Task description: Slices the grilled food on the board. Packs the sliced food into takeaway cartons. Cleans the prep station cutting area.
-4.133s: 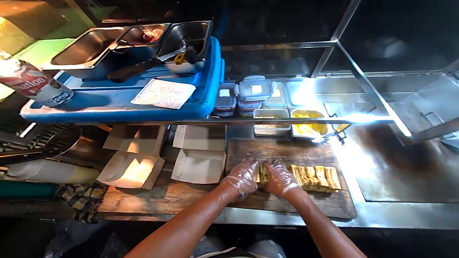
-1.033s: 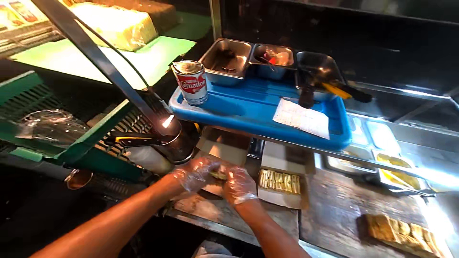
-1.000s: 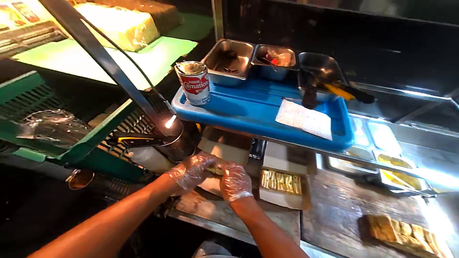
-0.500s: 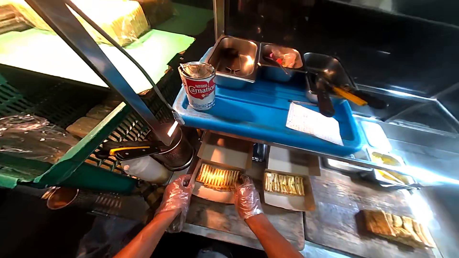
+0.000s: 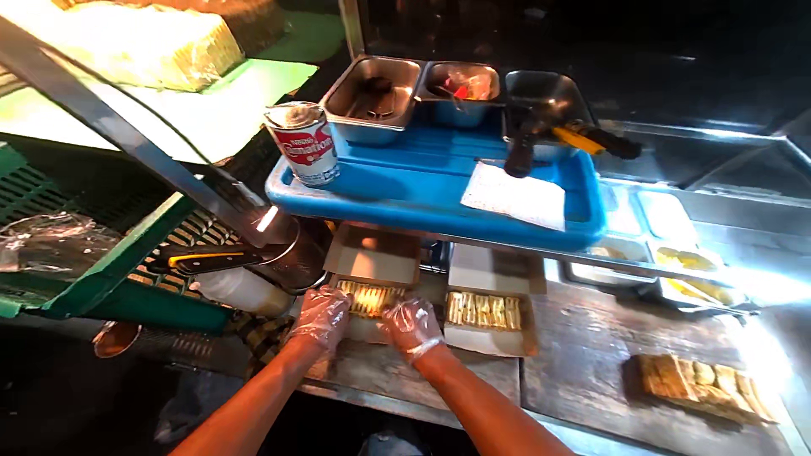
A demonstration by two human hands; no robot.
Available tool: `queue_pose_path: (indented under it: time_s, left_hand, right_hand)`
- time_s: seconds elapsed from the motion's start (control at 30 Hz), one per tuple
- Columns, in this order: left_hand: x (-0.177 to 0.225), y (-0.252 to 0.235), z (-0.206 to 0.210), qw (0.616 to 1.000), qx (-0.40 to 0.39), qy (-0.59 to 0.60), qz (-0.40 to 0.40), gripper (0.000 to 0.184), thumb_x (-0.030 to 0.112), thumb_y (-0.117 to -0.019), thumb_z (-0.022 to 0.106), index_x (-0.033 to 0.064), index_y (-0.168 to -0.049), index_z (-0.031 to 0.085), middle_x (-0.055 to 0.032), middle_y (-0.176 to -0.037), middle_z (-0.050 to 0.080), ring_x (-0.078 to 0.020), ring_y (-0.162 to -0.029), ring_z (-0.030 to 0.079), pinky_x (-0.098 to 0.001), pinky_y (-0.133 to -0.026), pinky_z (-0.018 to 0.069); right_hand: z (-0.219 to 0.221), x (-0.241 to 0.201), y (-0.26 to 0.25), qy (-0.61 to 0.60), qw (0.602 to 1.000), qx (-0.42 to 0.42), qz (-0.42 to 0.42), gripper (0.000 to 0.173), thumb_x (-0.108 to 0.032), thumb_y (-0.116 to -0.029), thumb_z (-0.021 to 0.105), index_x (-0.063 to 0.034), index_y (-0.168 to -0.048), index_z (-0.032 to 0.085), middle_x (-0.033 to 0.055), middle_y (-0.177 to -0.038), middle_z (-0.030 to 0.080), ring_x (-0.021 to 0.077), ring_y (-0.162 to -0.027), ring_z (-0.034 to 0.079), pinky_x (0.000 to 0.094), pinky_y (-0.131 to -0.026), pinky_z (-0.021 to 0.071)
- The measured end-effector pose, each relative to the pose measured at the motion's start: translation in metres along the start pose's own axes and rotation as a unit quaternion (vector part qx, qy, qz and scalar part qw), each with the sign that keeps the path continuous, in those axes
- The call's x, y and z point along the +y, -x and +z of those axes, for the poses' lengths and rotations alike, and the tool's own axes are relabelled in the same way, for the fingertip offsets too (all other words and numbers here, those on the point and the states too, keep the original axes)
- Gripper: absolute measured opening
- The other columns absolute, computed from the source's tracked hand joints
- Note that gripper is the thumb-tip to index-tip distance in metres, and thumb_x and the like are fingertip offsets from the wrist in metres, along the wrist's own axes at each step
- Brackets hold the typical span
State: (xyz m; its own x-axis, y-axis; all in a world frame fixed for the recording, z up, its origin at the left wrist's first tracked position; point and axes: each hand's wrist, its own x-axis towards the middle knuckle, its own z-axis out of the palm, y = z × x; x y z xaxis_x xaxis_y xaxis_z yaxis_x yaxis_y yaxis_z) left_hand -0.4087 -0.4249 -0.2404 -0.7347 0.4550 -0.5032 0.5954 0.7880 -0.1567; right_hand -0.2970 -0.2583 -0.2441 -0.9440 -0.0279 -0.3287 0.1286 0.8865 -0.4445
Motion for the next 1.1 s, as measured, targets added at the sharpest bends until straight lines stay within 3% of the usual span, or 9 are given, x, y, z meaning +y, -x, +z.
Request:
queue_pose_path:
  time_s: [0.07,0.17,0.33,0.47,0.57,0.67,0.77,0.9,1.1]
  left_hand:
    - [0.010,0.027,0.007,0.994,0.076,0.080,0.010,0.038,0.035,-0.0948,0.066,0.0159,-0.128,0.070,-0.0130,-0.132,0.065,-0.0351,-0.129,0.056,-0.0583,-0.112,0.0387]
    - [0.073,0.072,0.015,0.951,0.188,0.242,0.035,0.041,0.039,-0.0998,0.062,0.0141,-0.131,0.069,-0.0151,-0.134,0.066,-0.0354,-0.125,0.061,-0.0556,-0.109,0.0452]
    - [0.268,0.141,-0.011,0.873,0.212,0.427,0.108,0.033,0.021,-0.0993,0.066,-0.0029,-0.123,0.070,-0.0217,-0.115,0.072,-0.0283,-0.100,0.072,-0.0435,-0.092,0.0586]
    - [0.445,0.129,-0.043,0.845,0.216,0.404,0.277,0.029,0.027,-0.0955,0.066,0.0151,-0.120,0.076,-0.0032,-0.116,0.075,-0.0158,-0.109,0.070,-0.0376,-0.099,0.0566]
    - [0.554,0.097,-0.077,0.901,0.093,0.227,0.357,0.058,0.046,-0.0954,0.063,0.0224,-0.148,0.055,-0.0036,-0.146,0.058,-0.0240,-0.136,0.054,-0.0498,-0.113,0.0433]
    - [0.632,0.076,-0.100,0.940,-0.035,0.101,0.325,0.083,0.043,-0.0848,0.076,0.0195,-0.156,0.041,-0.0111,-0.154,0.048,-0.0366,-0.137,0.050,-0.0618,-0.104,0.0466]
    - [0.652,0.069,-0.102,0.957,-0.078,0.069,0.270,0.081,0.032,-0.0790,0.080,0.0143,-0.151,0.047,-0.0161,-0.139,0.059,-0.0403,-0.123,0.059,-0.0628,-0.093,0.0527]
    - [0.646,0.064,-0.086,0.963,-0.066,0.044,0.256,0.104,0.029,-0.0749,0.083,0.0186,-0.162,0.029,-0.0145,-0.149,0.051,-0.0394,-0.128,0.056,-0.0591,-0.097,0.0526]
    - [0.627,0.060,-0.073,0.953,-0.024,0.152,0.260,0.096,0.037,-0.0771,0.082,0.0191,-0.159,0.036,-0.0165,-0.144,0.054,-0.0357,-0.128,0.056,-0.0541,-0.104,0.0498]
  right_hand:
    - [0.009,0.020,0.043,-0.048,0.991,0.091,-0.084,0.036,-0.030,-0.1030,0.053,-0.0191,-0.134,0.068,0.0109,-0.138,0.064,0.0312,-0.128,0.061,0.0521,-0.106,0.0501]
    - [0.013,0.084,0.138,-0.157,0.950,0.216,-0.163,0.030,-0.011,-0.0975,0.059,-0.0112,-0.124,0.074,0.0131,-0.125,0.070,0.0278,-0.117,0.067,0.0415,-0.101,0.0552]
    - [-0.035,0.274,0.324,-0.089,0.937,0.324,0.099,0.024,-0.012,-0.0972,0.063,-0.0116,-0.116,0.077,0.0087,-0.117,0.075,0.0230,-0.110,0.072,0.0407,-0.099,0.0580]
    - [-0.110,0.435,0.429,-0.050,0.940,0.111,0.320,0.046,-0.023,-0.0995,0.062,-0.0205,-0.145,0.059,0.0121,-0.142,0.061,0.0323,-0.129,0.060,0.0566,-0.109,0.0472]
    - [-0.120,0.486,0.436,-0.017,0.947,0.001,0.320,0.091,-0.034,-0.0763,0.087,-0.0239,-0.156,0.045,0.0120,-0.152,0.051,0.0339,-0.132,0.057,0.0614,-0.101,0.0518]
    - [-0.112,0.498,0.419,0.008,0.954,-0.067,0.291,0.110,-0.040,-0.0667,0.093,-0.0148,-0.159,0.038,0.0162,-0.156,0.045,0.0365,-0.140,0.047,0.0597,-0.108,0.0471]
    - [-0.109,0.501,0.432,-0.028,0.950,-0.062,0.304,0.100,-0.038,-0.0710,0.090,-0.0149,-0.155,0.042,0.0189,-0.143,0.055,0.0367,-0.124,0.060,0.0587,-0.098,0.0537]
    - [-0.094,0.503,0.442,-0.018,0.960,-0.037,0.276,0.109,-0.030,-0.0688,0.091,-0.0173,-0.161,0.034,0.0178,-0.155,0.045,0.0370,-0.138,0.050,0.0564,-0.105,0.0499]
    - [-0.090,0.523,0.460,-0.123,0.958,0.054,0.254,0.104,-0.036,-0.0734,0.090,-0.0203,-0.160,0.035,0.0153,-0.152,0.049,0.0313,-0.133,0.056,0.0538,-0.107,0.0500]
